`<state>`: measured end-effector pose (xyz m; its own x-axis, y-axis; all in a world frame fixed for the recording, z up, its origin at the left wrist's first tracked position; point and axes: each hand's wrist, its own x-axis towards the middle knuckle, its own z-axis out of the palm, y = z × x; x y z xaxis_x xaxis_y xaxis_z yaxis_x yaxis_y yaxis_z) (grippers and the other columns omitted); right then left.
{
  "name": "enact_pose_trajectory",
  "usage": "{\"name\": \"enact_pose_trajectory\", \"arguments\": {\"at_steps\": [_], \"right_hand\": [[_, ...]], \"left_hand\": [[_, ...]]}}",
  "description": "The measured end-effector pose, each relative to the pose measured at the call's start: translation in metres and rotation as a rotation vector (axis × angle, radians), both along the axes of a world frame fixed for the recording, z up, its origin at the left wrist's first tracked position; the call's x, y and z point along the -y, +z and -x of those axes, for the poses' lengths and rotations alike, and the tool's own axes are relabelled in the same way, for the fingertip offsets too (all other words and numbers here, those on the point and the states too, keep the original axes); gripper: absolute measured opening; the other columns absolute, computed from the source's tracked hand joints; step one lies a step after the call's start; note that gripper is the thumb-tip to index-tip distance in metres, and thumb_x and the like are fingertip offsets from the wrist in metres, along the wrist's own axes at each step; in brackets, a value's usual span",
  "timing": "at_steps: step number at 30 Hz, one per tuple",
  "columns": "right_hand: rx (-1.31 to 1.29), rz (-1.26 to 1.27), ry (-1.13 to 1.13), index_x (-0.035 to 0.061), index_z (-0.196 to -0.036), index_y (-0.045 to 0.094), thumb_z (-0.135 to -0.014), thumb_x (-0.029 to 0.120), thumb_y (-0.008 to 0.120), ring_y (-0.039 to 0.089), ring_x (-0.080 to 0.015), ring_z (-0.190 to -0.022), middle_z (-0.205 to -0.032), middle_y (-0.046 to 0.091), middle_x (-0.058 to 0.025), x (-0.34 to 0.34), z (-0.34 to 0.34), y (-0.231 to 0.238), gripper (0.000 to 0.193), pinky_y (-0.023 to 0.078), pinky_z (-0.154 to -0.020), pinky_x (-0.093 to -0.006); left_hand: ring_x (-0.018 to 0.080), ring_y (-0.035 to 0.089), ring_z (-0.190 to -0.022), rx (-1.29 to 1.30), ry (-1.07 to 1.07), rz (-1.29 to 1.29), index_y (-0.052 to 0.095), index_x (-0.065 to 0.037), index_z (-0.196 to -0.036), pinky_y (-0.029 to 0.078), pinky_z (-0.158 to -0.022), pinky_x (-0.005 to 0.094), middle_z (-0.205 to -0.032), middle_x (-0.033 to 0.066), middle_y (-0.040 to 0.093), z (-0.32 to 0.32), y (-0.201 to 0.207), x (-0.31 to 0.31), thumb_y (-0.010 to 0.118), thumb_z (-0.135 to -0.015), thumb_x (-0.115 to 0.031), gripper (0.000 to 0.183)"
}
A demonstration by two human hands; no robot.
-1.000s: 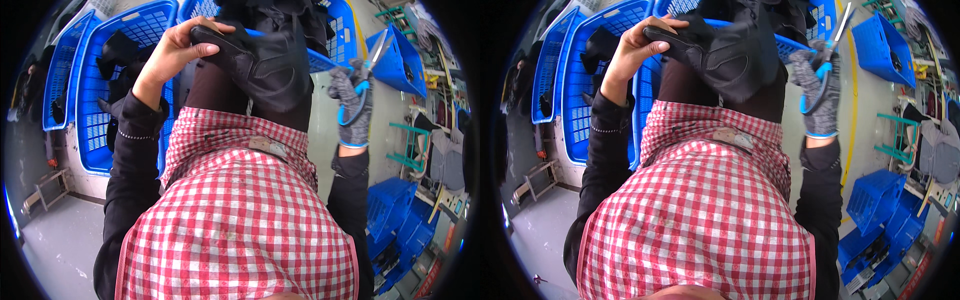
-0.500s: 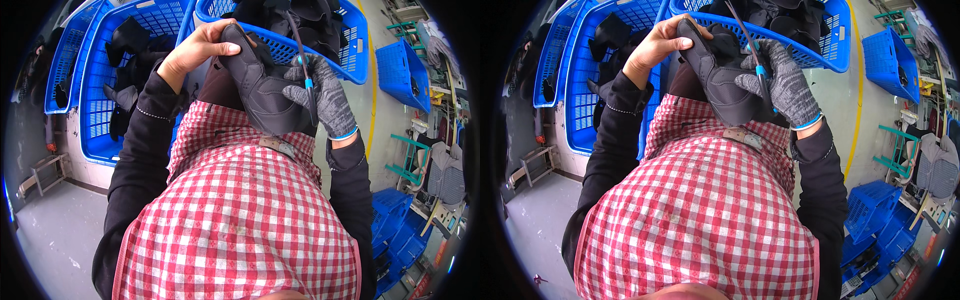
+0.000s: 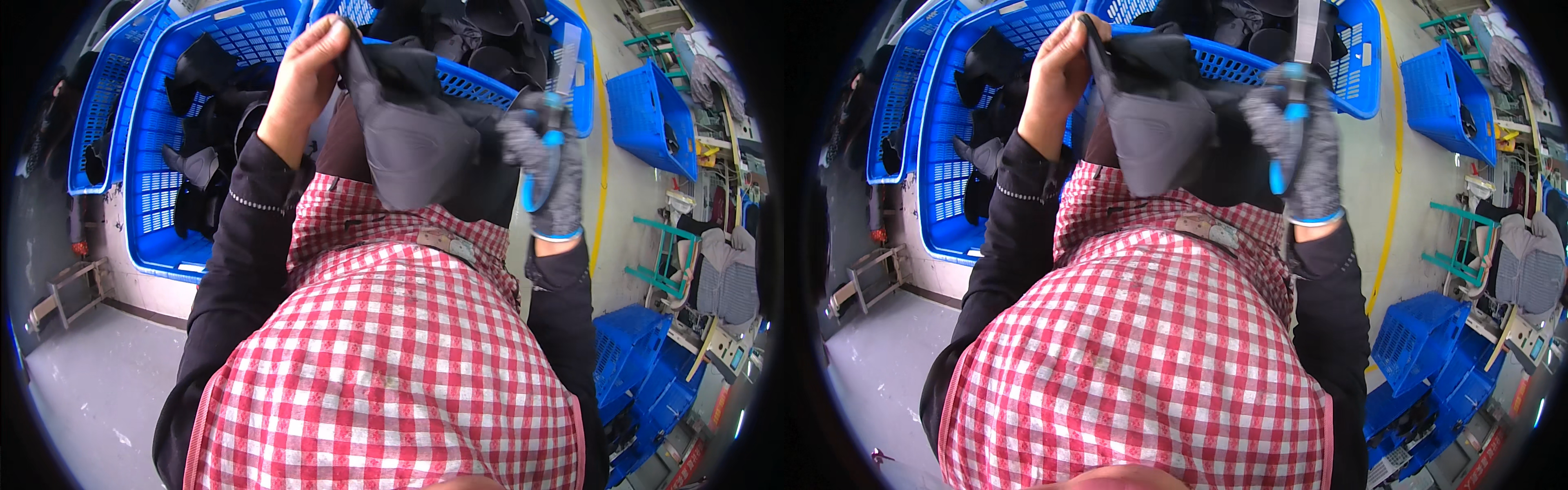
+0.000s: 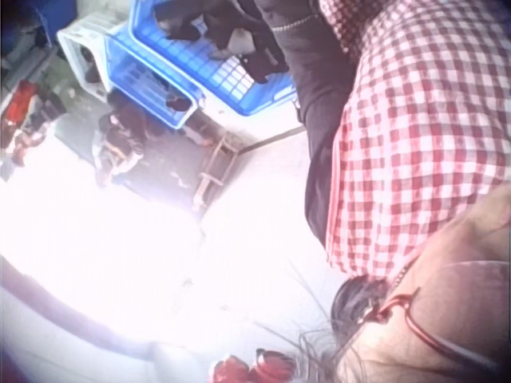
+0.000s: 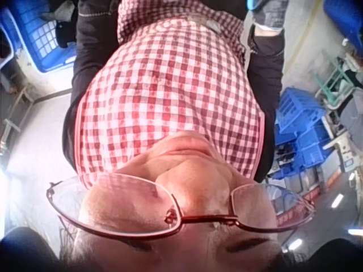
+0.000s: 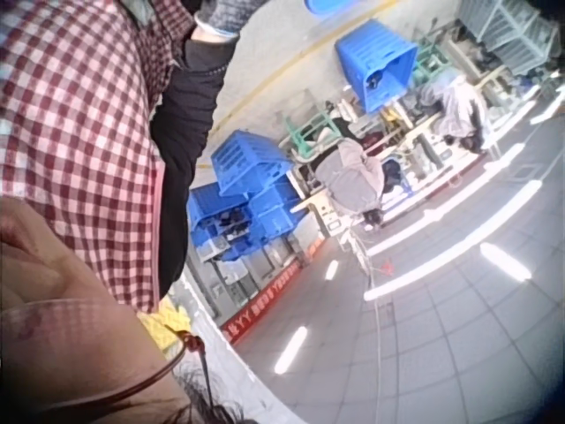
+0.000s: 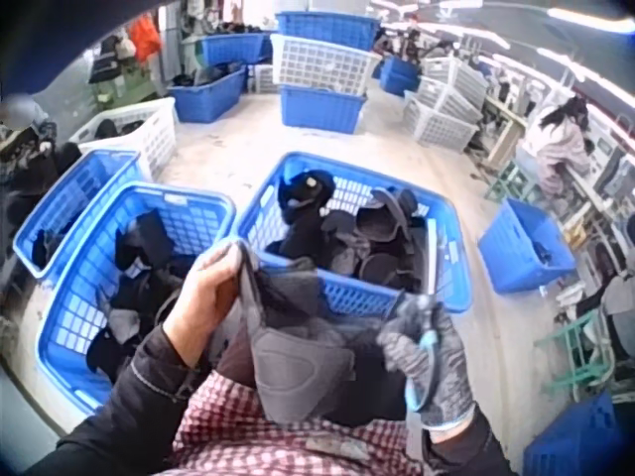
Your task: The person repeatedly picks black fabric pieces from a blue basket, trims edges with scissors, and returns the pieces to the basket. The person uses one hand to hold the fabric and the other to cut, working continuously throughout the clip.
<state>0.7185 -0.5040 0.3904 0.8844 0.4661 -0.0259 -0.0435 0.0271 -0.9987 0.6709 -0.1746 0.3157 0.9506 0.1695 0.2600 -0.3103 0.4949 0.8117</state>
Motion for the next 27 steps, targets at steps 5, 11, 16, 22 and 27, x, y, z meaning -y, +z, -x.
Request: {"name": "enact_pose_trajectory", "arguments": {"at_steps": [5, 11, 16, 22, 27], "right_hand": [[0.093, 0.088, -0.231, 0.0083, -0.125, 0.057, -0.097, 0.01, 0.07, 0.062, -0.0116, -0.072, -0.098, 0.068, -0.0082, 0.037, -0.021, -0.002, 0.03, 0.052, -0.064, -0.0244], [-0.02, 0.121, -0.285, 0.007, -0.136, 0.057, -0.094, 0.012, 0.075, 0.067, -0.0164, -0.098, -0.115, 0.067, -0.0052, 0.031, -0.015, -0.033, 0.046, 0.056, -0.084, -0.031], [-0.411, -0.228, -0.284, 0.0104, -0.145, 0.054, -0.106, 0.025, 0.06, 0.061, -0.0187, -0.12, -0.131, 0.064, -0.0085, 0.037, -0.018, -0.055, 0.041, 0.054, -0.095, -0.0334], [0.055, -0.09, -0.109, 0.0115, -0.146, 0.05, -0.105, 0.019, 0.059, 0.06, -0.0187, -0.12, -0.133, 0.06, -0.0074, -0.004, -0.027, -0.073, 0.043, 0.054, -0.099, -0.0319], [-0.016, -0.183, -0.139, 0.0076, -0.142, 0.053, -0.091, 0.003, 0.079, 0.063, -0.0175, -0.113, -0.126, 0.064, -0.0061, -0.05, -0.015, -0.047, 0.058, 0.056, -0.093, -0.0293]], "left_hand": [[0.0218, 0.057, -0.09, -0.021, 0.16, 0.144, 0.063, -0.005, -0.096, 0.043, -0.087, 0.0338, -0.089, 0.0055, 0.061, -0.029, -0.009, -0.025, 0.067, -0.095, -0.039, 0.034], [0.0216, 0.059, -0.094, 0.114, -0.119, 0.397, 0.064, -0.003, -0.099, 0.046, -0.091, 0.0348, -0.092, 0.0063, 0.062, -0.054, -0.04, -0.013, 0.068, -0.095, -0.032, 0.03], [0.0173, 0.047, -0.084, 0.04, -0.245, 0.606, 0.048, -0.013, -0.074, 0.044, -0.084, 0.0297, -0.075, 0.0005, 0.047, -0.069, -0.055, -0.006, 0.064, -0.101, -0.047, 0.046], [0.0164, 0.05, -0.089, 0.007, -0.49, 0.873, 0.052, -0.011, -0.084, 0.045, -0.089, 0.0292, -0.078, 0.0001, 0.046, -0.077, -0.064, 0.011, 0.061, -0.103, -0.049, 0.043], [0.0177, 0.055, -0.094, -0.09, -0.475, 0.934, 0.056, -0.008, -0.096, 0.048, -0.091, 0.0301, -0.088, 0.003, 0.053, -0.063, -0.073, 0.049, 0.061, -0.104, -0.045, 0.038]]}}
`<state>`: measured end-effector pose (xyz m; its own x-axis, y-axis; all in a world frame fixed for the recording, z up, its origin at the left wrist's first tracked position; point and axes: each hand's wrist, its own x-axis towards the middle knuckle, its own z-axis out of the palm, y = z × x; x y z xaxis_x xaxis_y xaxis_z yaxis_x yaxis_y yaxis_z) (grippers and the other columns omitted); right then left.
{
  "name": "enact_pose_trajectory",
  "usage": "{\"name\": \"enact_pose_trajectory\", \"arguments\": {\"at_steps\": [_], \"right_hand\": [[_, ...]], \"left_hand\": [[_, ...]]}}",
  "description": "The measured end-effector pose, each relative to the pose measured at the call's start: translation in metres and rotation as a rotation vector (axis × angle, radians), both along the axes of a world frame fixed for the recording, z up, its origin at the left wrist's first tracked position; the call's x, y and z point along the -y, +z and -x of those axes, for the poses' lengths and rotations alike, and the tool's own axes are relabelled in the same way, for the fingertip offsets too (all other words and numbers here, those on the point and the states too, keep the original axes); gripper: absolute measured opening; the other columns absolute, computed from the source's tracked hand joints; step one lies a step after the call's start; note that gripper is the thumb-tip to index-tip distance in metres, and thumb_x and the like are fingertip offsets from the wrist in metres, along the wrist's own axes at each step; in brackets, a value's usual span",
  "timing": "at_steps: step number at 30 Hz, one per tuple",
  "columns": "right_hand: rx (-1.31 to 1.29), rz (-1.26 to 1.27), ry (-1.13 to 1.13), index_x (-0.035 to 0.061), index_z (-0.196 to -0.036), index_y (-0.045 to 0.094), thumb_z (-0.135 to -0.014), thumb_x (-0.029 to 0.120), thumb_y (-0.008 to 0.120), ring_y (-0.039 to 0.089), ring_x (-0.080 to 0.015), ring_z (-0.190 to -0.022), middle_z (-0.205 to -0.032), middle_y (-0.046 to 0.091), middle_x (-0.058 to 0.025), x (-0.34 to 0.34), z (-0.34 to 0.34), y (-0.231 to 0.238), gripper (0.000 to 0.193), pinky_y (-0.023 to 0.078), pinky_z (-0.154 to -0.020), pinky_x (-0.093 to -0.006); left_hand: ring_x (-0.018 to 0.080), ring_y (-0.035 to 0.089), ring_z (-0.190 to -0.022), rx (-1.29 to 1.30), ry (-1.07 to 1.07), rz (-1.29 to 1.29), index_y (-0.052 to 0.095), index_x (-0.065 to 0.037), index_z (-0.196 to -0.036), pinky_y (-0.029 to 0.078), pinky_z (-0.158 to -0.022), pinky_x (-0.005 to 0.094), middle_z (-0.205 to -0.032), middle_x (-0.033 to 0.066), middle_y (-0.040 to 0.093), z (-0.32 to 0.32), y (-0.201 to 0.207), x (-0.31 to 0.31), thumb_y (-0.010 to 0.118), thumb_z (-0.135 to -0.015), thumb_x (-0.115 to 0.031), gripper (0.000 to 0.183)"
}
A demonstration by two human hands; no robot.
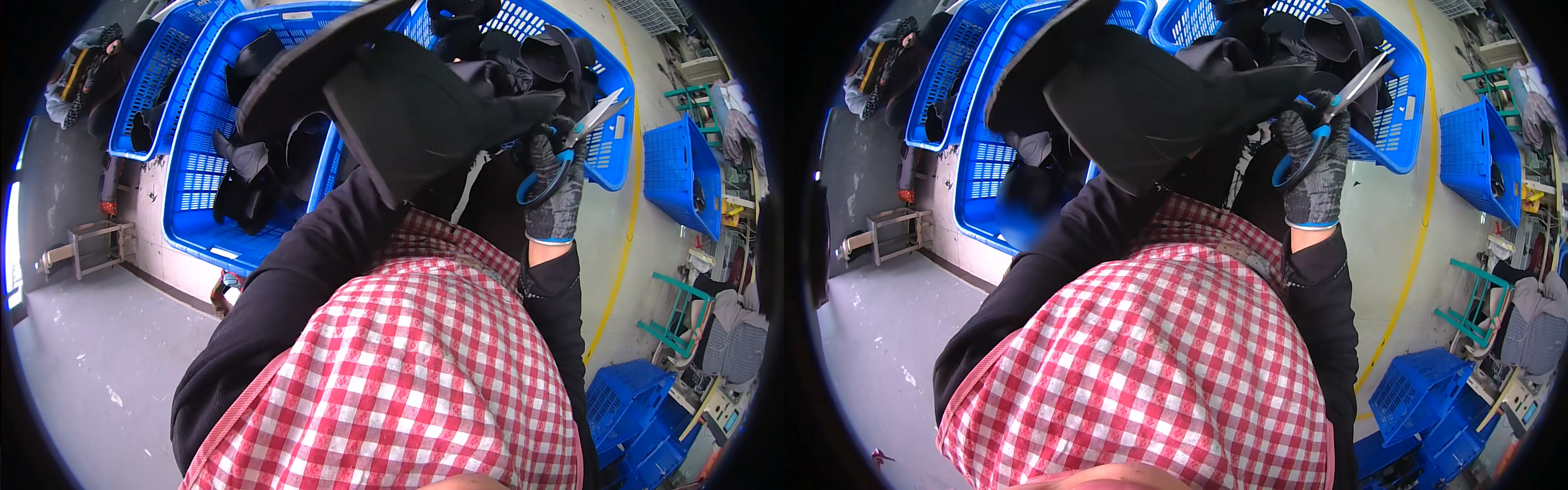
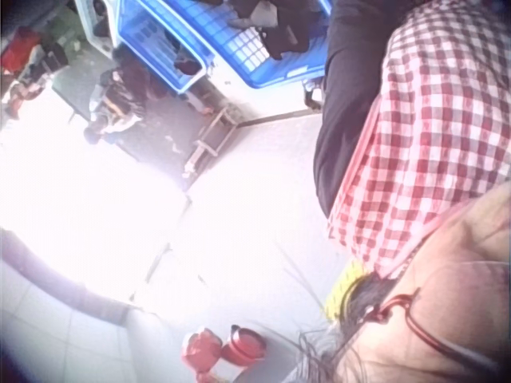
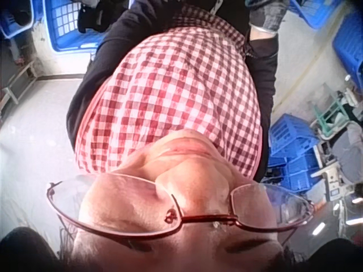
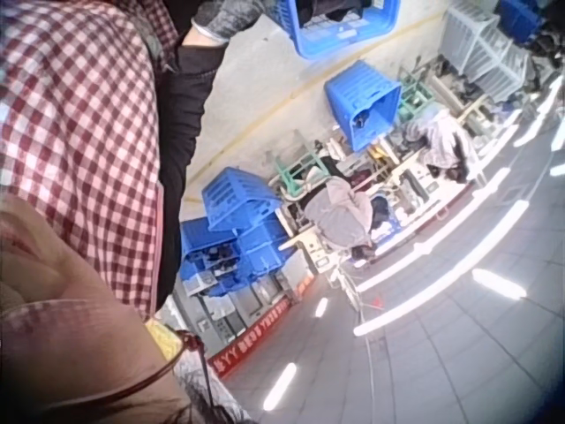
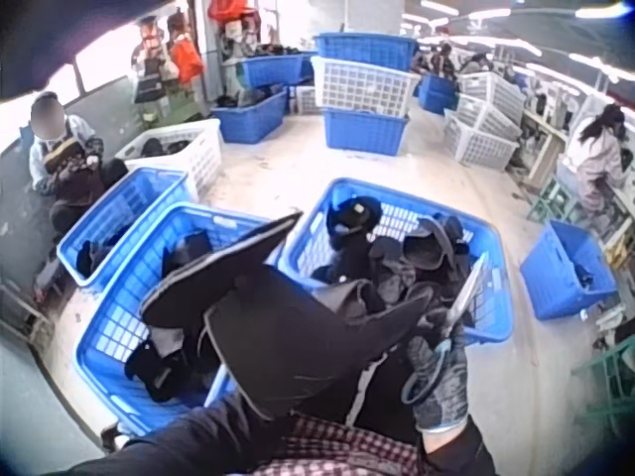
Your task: The person repeatedly picks black fabric pieces from a blue basket, trims edges with scissors, and returns the pieces to the basket. The person uses one hand to hold the fabric and the other to cut, working continuously throughout the clip.
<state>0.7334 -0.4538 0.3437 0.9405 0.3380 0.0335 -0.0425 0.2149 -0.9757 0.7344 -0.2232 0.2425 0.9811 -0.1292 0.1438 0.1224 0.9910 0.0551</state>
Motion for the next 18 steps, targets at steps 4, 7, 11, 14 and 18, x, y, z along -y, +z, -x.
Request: {"name": "enact_pose_trajectory", "arguments": {"at_steps": [4, 7, 11, 14, 18], "right_hand": [[0.126, 0.049, -0.048, 0.0076, -0.143, 0.052, -0.084, 0.004, 0.086, 0.063, -0.0179, -0.117, -0.129, 0.064, -0.0057, -0.005, 0.012, 0.024, 0.069, 0.056, -0.093, -0.029], [0.11, 0.056, 0.015, 0.0077, -0.143, 0.051, -0.082, 0.007, 0.087, 0.066, -0.019, -0.113, -0.127, 0.066, -0.0072, 0.003, 0.021, 0.034, 0.071, 0.058, -0.093, -0.0313], [0.462, 0.397, -0.007, 0.0051, -0.135, 0.054, -0.079, 0.014, 0.09, 0.069, -0.0214, -0.106, -0.119, 0.068, -0.0111, 0.018, 0.018, 0.034, 0.067, 0.058, -0.091, -0.035], [0.405, 0.342, -0.075, 0.0027, -0.132, 0.056, -0.08, 0.014, 0.089, 0.068, -0.0232, -0.106, -0.119, 0.066, -0.0117, 0.034, 0.011, 0.026, 0.063, 0.058, -0.092, -0.0354], [0.261, 0.409, -0.08, 0.0009, -0.132, 0.056, -0.08, 0.014, 0.089, 0.066, -0.0255, -0.111, -0.12, 0.065, -0.0126, 0.061, 0.015, 0.011, 0.063, 0.054, -0.098, -0.0381]], "left_hand": [[0.0188, 0.059, -0.097, -0.04, -0.037, -0.041, 0.058, -0.005, -0.106, 0.049, -0.093, 0.0309, -0.097, 0.0054, 0.058, 0.013, -0.009, 0.014, 0.061, -0.104, -0.042, 0.037], [0.0196, 0.062, -0.099, -0.072, -0.086, -0.088, 0.06, -0.003, -0.113, 0.051, -0.094, 0.0314, -0.103, 0.0072, 0.062, 0.021, -0.009, 0.031, 0.061, -0.105, -0.04, 0.038], [0.0206, 0.066, -0.103, -0.101, -0.177, -0.343, 0.063, -0.001, -0.123, 0.052, -0.096, 0.0322, -0.111, 0.0095, 0.067, 0.051, 0.011, 0.055, 0.062, -0.105, -0.038, 0.041], [0.0214, 0.069, -0.105, 0.022, -0.372, -1.153, 0.065, 0.001, -0.13, 0.054, -0.097, 0.0328, -0.117, 0.0113, 0.071, 0.096, 0.043, 0.036, 0.062, -0.105, -0.036, 0.044], [0.0173, 0.071, -0.09, -0.119, -0.045, -1.715, 0.069, -0.001, -0.122, 0.057, -0.083, 0.0317, -0.102, 0.0098, 0.073, 0.147, 0.082, -0.015, 0.066, -0.103, -0.028, 0.033]]}}
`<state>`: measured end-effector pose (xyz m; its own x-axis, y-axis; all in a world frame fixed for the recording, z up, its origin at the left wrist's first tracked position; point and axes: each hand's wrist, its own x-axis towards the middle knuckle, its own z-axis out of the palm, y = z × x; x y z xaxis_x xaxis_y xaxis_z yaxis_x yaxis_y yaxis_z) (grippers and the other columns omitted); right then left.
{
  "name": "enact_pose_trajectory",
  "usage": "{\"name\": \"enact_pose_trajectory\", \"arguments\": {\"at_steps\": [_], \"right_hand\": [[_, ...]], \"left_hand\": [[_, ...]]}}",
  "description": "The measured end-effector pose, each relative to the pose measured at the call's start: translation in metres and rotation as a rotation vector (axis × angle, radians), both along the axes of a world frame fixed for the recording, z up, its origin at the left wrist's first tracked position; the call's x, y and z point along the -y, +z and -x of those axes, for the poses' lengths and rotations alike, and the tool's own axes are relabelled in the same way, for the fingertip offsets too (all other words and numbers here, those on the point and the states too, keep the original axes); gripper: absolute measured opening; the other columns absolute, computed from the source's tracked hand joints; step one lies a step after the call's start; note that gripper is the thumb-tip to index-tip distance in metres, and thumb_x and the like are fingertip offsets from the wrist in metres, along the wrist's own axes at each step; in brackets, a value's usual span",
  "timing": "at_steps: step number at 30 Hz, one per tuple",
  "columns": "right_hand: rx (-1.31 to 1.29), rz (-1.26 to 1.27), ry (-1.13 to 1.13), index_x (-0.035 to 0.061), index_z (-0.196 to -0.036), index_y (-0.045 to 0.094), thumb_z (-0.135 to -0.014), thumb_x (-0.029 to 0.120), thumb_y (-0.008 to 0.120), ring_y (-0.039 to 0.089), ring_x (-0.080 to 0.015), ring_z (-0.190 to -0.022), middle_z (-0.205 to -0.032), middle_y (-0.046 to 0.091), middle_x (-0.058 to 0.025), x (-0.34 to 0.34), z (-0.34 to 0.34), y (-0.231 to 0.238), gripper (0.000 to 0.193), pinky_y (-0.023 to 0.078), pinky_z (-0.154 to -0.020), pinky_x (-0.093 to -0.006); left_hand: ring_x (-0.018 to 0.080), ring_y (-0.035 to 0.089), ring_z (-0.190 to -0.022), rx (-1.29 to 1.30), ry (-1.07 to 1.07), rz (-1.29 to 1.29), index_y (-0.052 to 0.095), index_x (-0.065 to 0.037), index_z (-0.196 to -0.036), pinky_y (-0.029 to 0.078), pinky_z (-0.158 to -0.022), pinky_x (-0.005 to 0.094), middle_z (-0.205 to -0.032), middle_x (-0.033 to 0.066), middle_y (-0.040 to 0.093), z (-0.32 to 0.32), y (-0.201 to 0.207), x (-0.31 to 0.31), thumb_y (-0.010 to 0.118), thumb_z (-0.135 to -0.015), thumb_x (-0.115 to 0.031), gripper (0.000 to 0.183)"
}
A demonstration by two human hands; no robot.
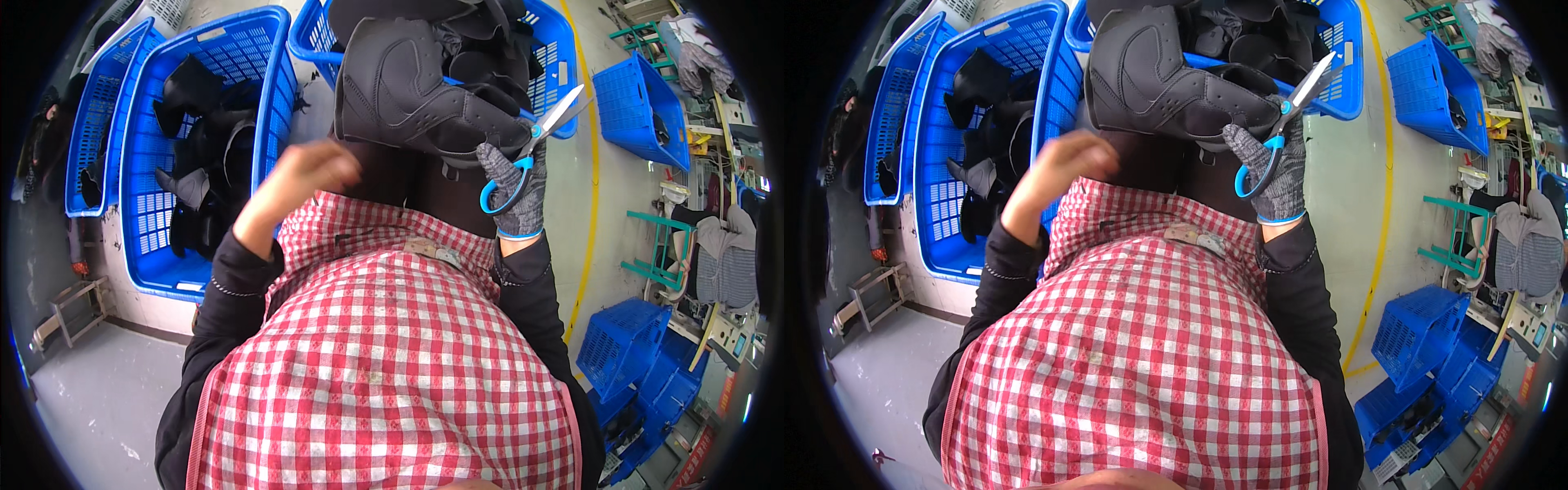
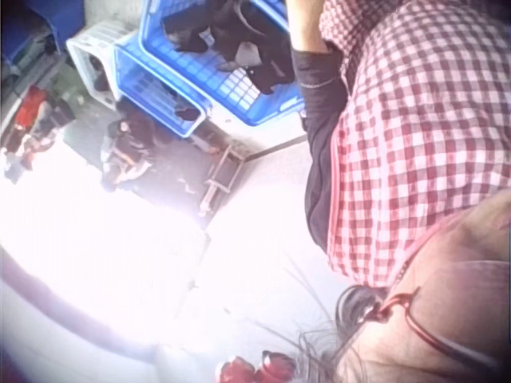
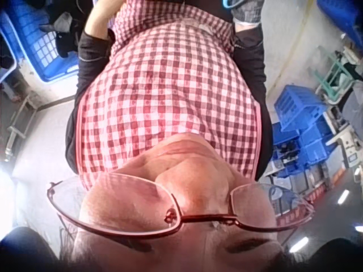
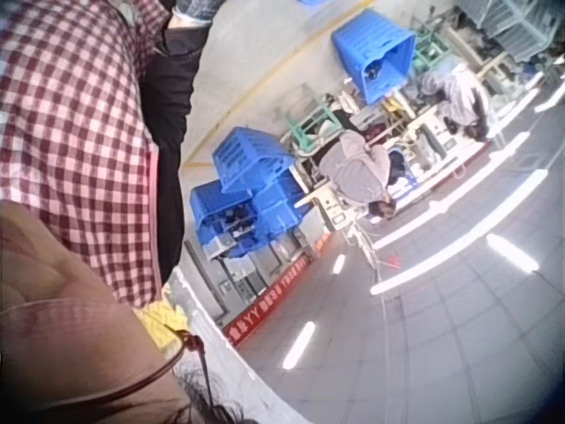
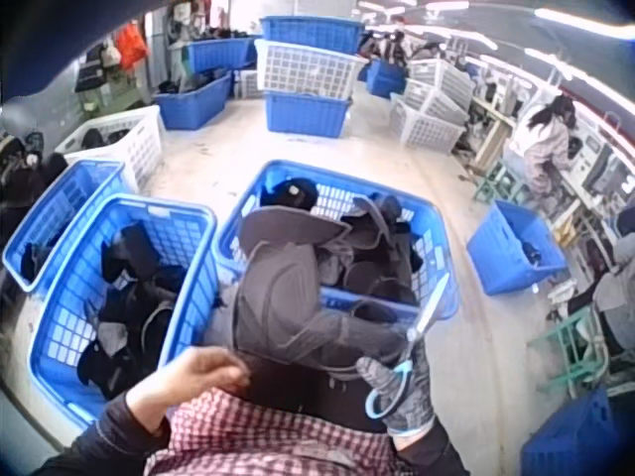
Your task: The person repeatedly picks black fabric pieces from a blue basket, trims edges with scissors, and returns the pieces to the basket. The person uses one hand to hold the fabric and the other to cut, working continuously throughout the clip.
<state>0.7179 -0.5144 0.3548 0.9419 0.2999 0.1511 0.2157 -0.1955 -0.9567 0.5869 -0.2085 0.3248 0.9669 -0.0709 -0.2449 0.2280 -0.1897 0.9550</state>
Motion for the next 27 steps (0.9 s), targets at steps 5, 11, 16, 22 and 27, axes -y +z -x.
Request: {"name": "enact_pose_trajectory", "arguments": {"at_steps": [5, 11, 16, 22, 27], "right_hand": [[-0.088, -0.103, 0.046, 0.0045, -0.13, 0.056, -0.077, 0.008, 0.091, 0.065, -0.0199, -0.11, -0.121, 0.064, -0.0095, 0.01, 0.019, -0.017, 0.064, 0.056, -0.097, -0.0347], [-0.333, -0.438, 0.323, 0.0089, -0.132, 0.055, -0.086, -0.004, 0.079, 0.062, -0.0253, -0.124, -0.132, 0.061, -0.0124, 0.013, 0.023, -0.021, 0.053, 0.056, -0.106, -0.0423], [-0.57, -0.772, 0.359, 0.0042, -0.129, 0.058, -0.102, 0.011, 0.064, 0.061, -0.0319, -0.126, -0.134, 0.061, -0.018, 0.013, 0.018, -0.021, 0.029, 0.055, -0.108, -0.0475], [0.056, -0.304, 0.075, 0.0027, -0.131, 0.059, -0.106, 0.027, 0.061, 0.064, -0.0266, -0.117, -0.133, 0.064, -0.0159, -0.002, 0.024, -0.025, 0.035, 0.052, -0.105, -0.039], [0.022, -0.424, 0.125, 0.0039, -0.136, 0.056, -0.094, 0.016, 0.075, 0.066, -0.0281, -0.116, -0.128, 0.068, -0.0153, -0.009, 0.011, -0.012, 0.048, 0.052, -0.106, -0.0415]], "left_hand": [[0.0227, 0.067, -0.113, 0.419, 0.493, -0.105, 0.063, 0.0, -0.134, 0.051, -0.101, 0.033, -0.122, 0.0144, 0.069, -0.023, 0.026, -0.014, 0.074, -0.097, -0.027, 0.046], [0.0205, 0.069, -0.111, 0.331, 0.315, 0.278, 0.062, 0.001, -0.135, 0.053, -0.103, 0.034, -0.12, 0.0111, 0.072, -0.047, 0.038, -0.012, 0.087, -0.083, -0.011, 0.058], [0.0235, 0.067, -0.118, 0.39, 0.179, 0.681, 0.059, 0.002, -0.139, 0.055, -0.104, 0.0364, -0.13, 0.012, 0.069, -0.012, -0.001, -0.015, 0.083, -0.079, 0.007, 0.064], [0.0245, 0.069, -0.112, 0.584, 0.497, -0.054, 0.067, -0.003, -0.131, 0.055, -0.1, 0.0387, -0.126, 0.0092, 0.072, 0.03, -0.059, -0.007, 0.084, -0.08, -0.001, 0.055], [0.0243, 0.069, -0.111, 0.647, 0.489, -0.206, 0.069, -0.005, -0.128, 0.055, -0.097, 0.038, -0.124, 0.0082, 0.072, 0.042, -0.082, -0.004, 0.085, -0.081, -0.004, 0.05]]}}
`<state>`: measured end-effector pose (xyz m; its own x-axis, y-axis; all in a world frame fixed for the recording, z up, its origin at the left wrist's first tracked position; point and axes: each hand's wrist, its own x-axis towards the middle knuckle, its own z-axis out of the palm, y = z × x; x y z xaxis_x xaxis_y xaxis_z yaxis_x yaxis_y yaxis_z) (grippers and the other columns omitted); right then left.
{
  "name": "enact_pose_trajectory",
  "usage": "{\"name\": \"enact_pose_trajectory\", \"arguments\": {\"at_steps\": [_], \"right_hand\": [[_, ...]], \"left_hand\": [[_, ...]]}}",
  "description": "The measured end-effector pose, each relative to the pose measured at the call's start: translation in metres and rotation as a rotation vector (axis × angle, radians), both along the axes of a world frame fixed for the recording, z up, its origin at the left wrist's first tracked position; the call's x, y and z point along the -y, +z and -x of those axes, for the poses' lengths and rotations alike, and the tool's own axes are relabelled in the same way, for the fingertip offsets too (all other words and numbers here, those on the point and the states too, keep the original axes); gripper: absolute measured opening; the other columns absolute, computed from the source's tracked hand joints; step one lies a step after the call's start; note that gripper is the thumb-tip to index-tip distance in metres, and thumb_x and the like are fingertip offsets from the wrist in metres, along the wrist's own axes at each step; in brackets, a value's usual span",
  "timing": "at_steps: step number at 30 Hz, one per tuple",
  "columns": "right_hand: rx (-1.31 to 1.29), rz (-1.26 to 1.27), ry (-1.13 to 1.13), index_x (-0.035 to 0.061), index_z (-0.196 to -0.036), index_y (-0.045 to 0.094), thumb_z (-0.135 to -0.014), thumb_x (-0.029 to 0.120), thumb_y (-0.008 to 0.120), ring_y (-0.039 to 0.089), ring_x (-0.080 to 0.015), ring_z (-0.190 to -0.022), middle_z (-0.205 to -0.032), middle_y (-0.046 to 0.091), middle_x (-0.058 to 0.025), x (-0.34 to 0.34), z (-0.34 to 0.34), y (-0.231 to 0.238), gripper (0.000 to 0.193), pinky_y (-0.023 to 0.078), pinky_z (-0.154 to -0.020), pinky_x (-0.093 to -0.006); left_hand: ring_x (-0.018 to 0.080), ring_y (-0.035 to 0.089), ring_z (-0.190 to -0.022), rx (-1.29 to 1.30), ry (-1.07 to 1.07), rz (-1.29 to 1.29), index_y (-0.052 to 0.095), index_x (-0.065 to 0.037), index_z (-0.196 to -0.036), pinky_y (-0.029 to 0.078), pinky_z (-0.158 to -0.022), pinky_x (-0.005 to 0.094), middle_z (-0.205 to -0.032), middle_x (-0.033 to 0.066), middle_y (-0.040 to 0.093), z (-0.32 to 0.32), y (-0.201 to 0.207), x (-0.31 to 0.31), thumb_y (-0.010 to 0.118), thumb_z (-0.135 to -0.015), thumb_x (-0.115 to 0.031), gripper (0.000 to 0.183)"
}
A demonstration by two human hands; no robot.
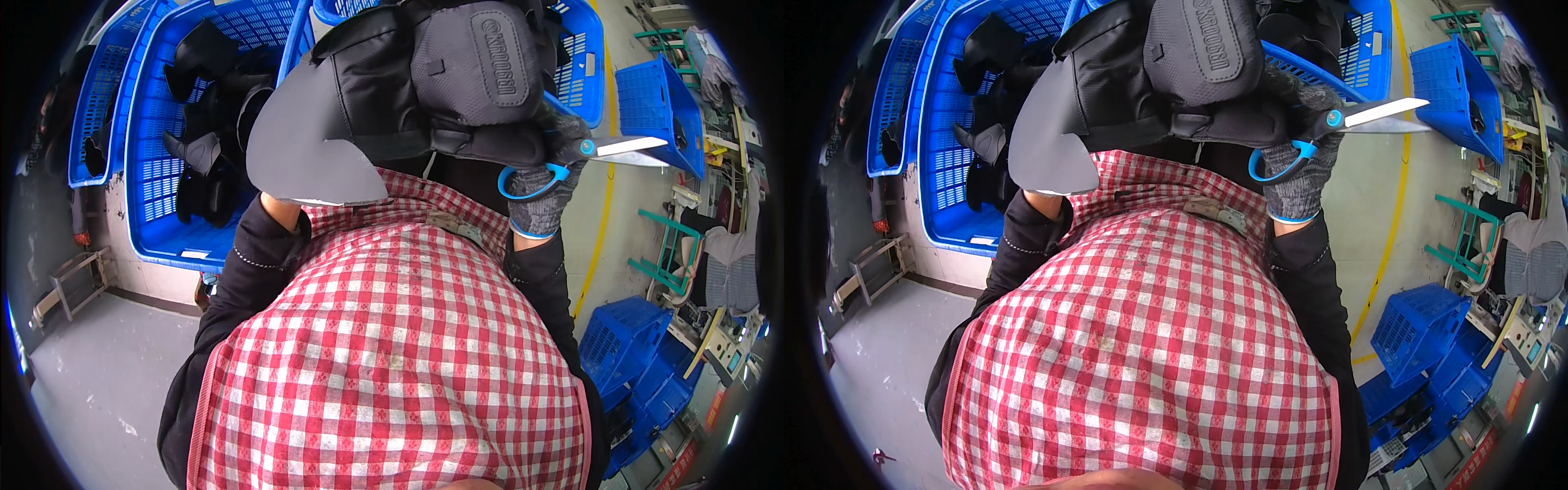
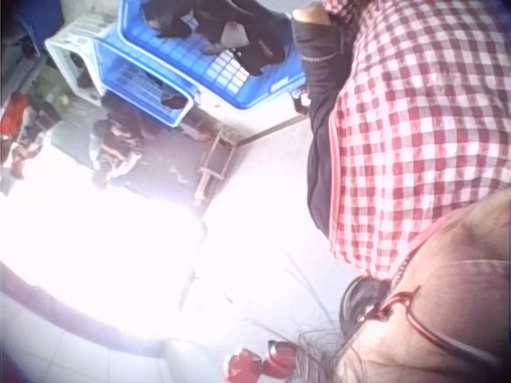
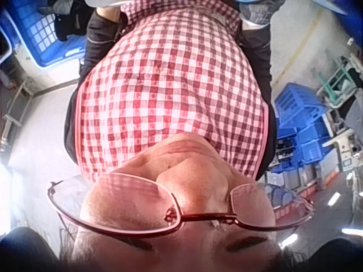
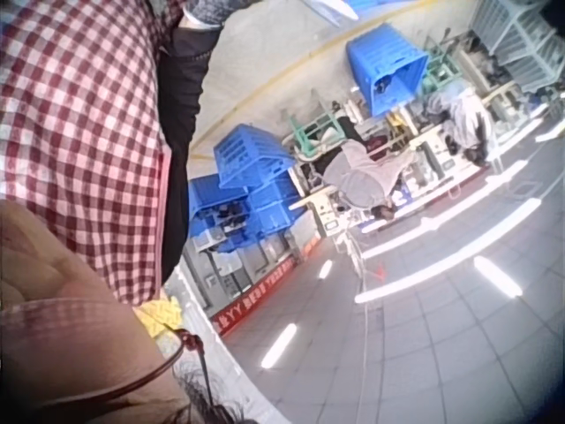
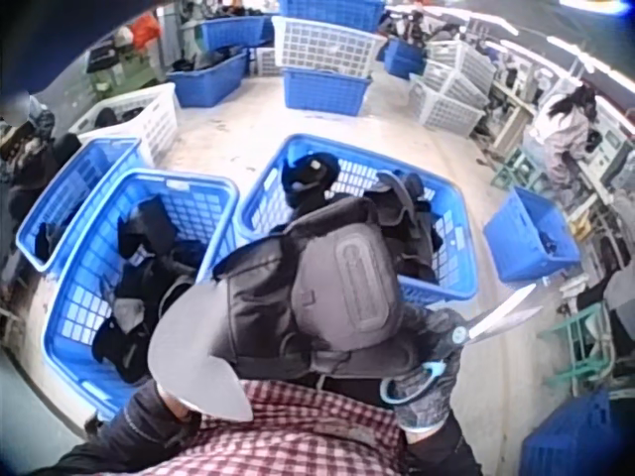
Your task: The person repeatedly picks black fabric pieces from a blue basket, trims edges with scissors, and returns the pieces to the basket. The person uses one hand to hold the fabric and the other to cut, working continuously throughout the clip.
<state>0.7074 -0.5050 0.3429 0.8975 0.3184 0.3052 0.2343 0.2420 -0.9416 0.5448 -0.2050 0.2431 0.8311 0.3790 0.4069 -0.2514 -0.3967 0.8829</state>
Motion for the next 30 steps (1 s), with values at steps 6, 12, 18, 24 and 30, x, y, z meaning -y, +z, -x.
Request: {"name": "enact_pose_trajectory", "arguments": {"at_steps": [6, 12, 18, 24, 30], "right_hand": [[0.112, 0.259, -0.255, 0.0061, -0.133, 0.051, -0.085, 0.005, 0.084, 0.066, -0.0248, -0.113, -0.122, 0.068, -0.0132, 0.003, 0.017, 0.013, 0.059, 0.054, -0.102, -0.0363], [-0.003, 0.081, -0.187, 0.0063, -0.134, 0.051, -0.084, 0.004, 0.085, 0.066, -0.0229, -0.109, -0.118, 0.068, -0.0119, 0.01, 0.017, 0.009, 0.06, 0.054, -0.1, -0.035], [-0.004, 0.023, -0.124, 0.0066, -0.134, 0.05, -0.083, 0.003, 0.085, 0.065, -0.0203, -0.104, -0.112, 0.068, -0.0098, 0.003, 0.014, 0.01, 0.061, 0.055, -0.096, -0.0332], [0.087, 0.116, -0.154, 0.004, -0.129, 0.052, -0.09, 0.016, 0.082, 0.065, -0.0189, -0.098, -0.107, 0.07, -0.0092, -0.001, 0.014, 0.015, 0.051, 0.053, -0.09, -0.0306], [-0.053, 0.124, -0.217, 0.003, -0.13, 0.052, -0.093, 0.019, 0.079, 0.066, -0.0192, -0.098, -0.107, 0.07, -0.0098, 0.004, 0.016, 0.011, 0.048, 0.052, -0.091, -0.0322]], "left_hand": [[0.0241, 0.069, -0.109, 0.136, -0.033, -0.266, 0.071, -0.008, -0.124, 0.055, -0.095, 0.0372, -0.122, 0.007, 0.072, -0.021, -0.026, -0.006, 0.085, -0.082, -0.008, 0.045], [0.0239, 0.069, -0.108, 0.265, -0.074, -0.445, 0.074, -0.01, -0.12, 0.055, -0.092, 0.0364, -0.119, 0.0059, 0.073, -0.032, -0.043, -0.008, 0.085, -0.083, -0.012, 0.039], [0.0243, 0.066, -0.115, -0.077, -0.424, 0.875, 0.066, -0.007, -0.132, 0.054, -0.097, 0.0377, -0.127, 0.0079, 0.069, -0.039, -0.044, 0.006, 0.075, -0.084, 0.01, 0.051], [0.0274, 0.063, -0.122, -0.15, -0.466, 1.083, 0.061, -0.004, -0.138, 0.052, -0.103, 0.0394, -0.133, 0.0109, 0.065, -0.039, -0.03, 0.004, 0.07, -0.084, 0.014, 0.058], [0.0263, 0.062, -0.122, -0.375, -0.331, 0.665, 0.061, 0.001, -0.135, 0.048, -0.109, 0.0391, -0.133, 0.0113, 0.066, -0.046, -0.009, 0.006, 0.073, -0.086, 0.009, 0.051]]}}
